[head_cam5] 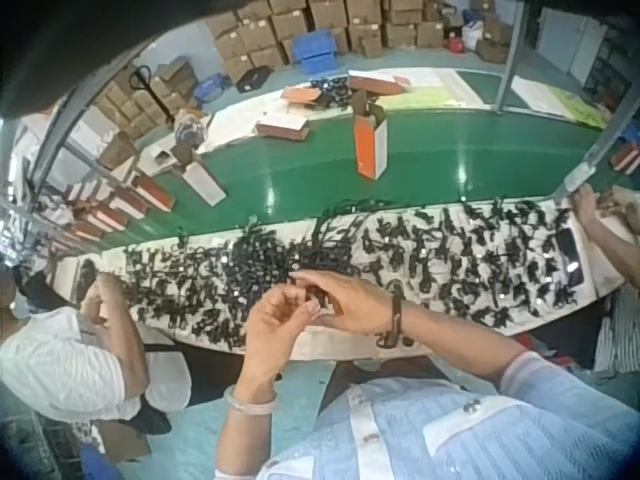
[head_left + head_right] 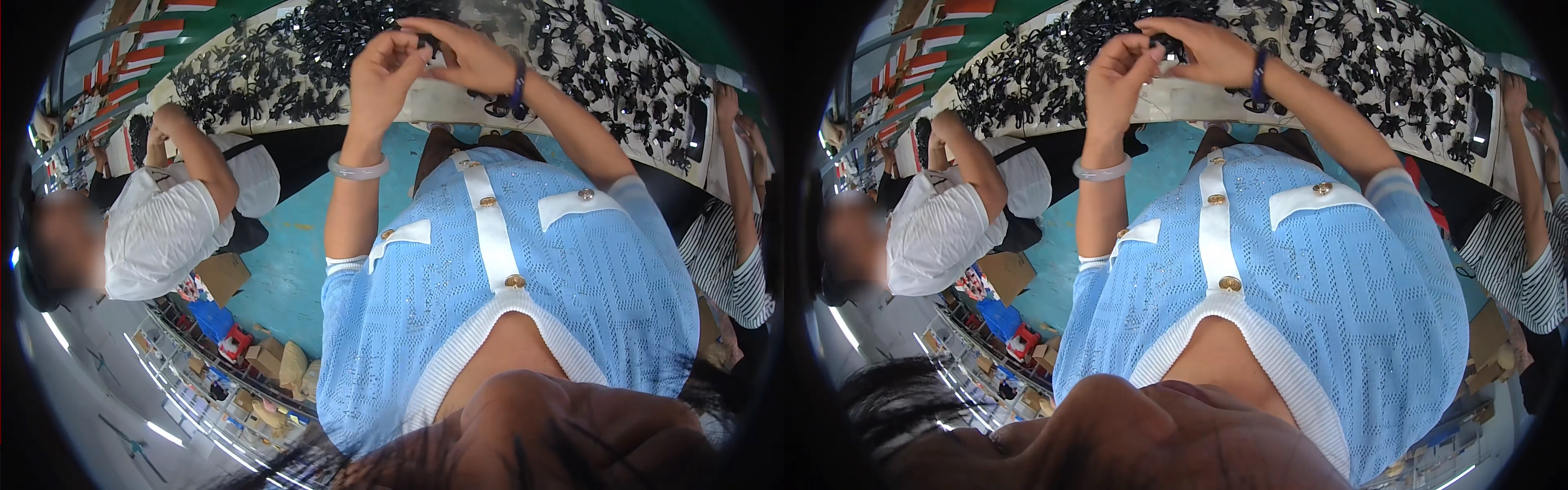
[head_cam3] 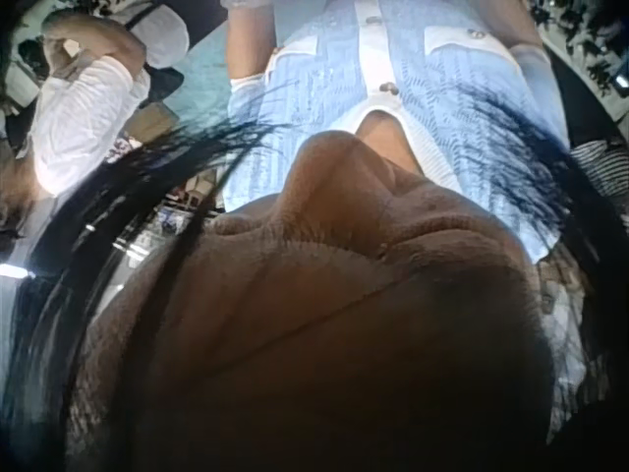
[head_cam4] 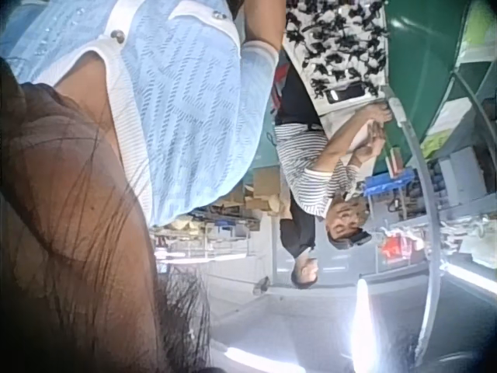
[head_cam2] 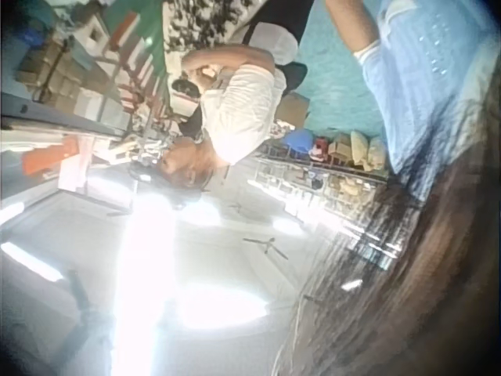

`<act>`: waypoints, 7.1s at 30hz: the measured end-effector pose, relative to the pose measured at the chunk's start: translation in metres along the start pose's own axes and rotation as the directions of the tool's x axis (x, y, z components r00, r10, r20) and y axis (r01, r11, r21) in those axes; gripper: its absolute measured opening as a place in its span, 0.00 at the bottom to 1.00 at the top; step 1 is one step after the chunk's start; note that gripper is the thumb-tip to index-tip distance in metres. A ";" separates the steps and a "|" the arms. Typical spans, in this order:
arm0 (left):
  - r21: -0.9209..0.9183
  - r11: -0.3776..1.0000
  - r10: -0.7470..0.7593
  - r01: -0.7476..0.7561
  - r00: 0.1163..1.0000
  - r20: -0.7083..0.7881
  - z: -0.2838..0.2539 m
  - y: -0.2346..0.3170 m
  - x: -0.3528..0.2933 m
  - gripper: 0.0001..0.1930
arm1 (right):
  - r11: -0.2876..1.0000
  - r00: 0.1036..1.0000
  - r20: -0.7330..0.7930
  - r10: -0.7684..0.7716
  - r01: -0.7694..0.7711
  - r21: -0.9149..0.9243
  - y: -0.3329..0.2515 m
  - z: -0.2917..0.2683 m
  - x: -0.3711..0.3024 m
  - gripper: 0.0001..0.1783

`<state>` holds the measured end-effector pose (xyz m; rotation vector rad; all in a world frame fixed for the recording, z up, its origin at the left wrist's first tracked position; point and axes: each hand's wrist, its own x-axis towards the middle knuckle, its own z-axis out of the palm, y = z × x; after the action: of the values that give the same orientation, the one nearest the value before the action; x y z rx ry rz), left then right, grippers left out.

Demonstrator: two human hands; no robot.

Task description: Sorting and preparing small black electronic components on a factory assembly line.

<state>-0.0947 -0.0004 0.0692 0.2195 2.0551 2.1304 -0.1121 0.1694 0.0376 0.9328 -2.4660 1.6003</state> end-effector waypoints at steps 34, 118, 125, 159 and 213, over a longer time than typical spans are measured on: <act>0.697 0.646 -0.051 0.310 0.929 -0.366 -0.070 -0.043 -0.050 0.09 | 0.874 0.775 0.574 0.264 0.060 -0.483 -0.027 -0.034 -0.001 0.14; -0.614 0.764 -0.132 0.198 0.980 0.152 -0.074 -0.029 -0.065 0.08 | 0.789 0.838 0.111 0.533 -0.541 0.292 0.042 0.017 -0.006 0.16; 0.946 0.294 0.265 -0.133 0.963 0.053 -0.069 -0.038 -0.039 0.04 | 0.991 0.899 0.425 0.111 -0.134 0.025 -0.024 0.028 -0.042 0.11; -0.439 0.880 -0.203 0.182 0.979 -0.002 0.058 -0.050 -0.038 0.09 | 0.316 0.852 -0.006 0.524 -0.188 0.930 -0.013 0.019 -0.103 0.20; -0.650 0.759 0.647 -0.035 0.142 0.749 0.064 0.155 -0.066 0.07 | 0.806 0.817 -0.203 0.539 -0.571 -0.159 0.072 -0.145 -0.203 0.12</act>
<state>-0.0189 0.0420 0.2274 1.6527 0.6328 1.7234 -0.0223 0.4041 -0.0265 0.0349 -2.8856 1.4020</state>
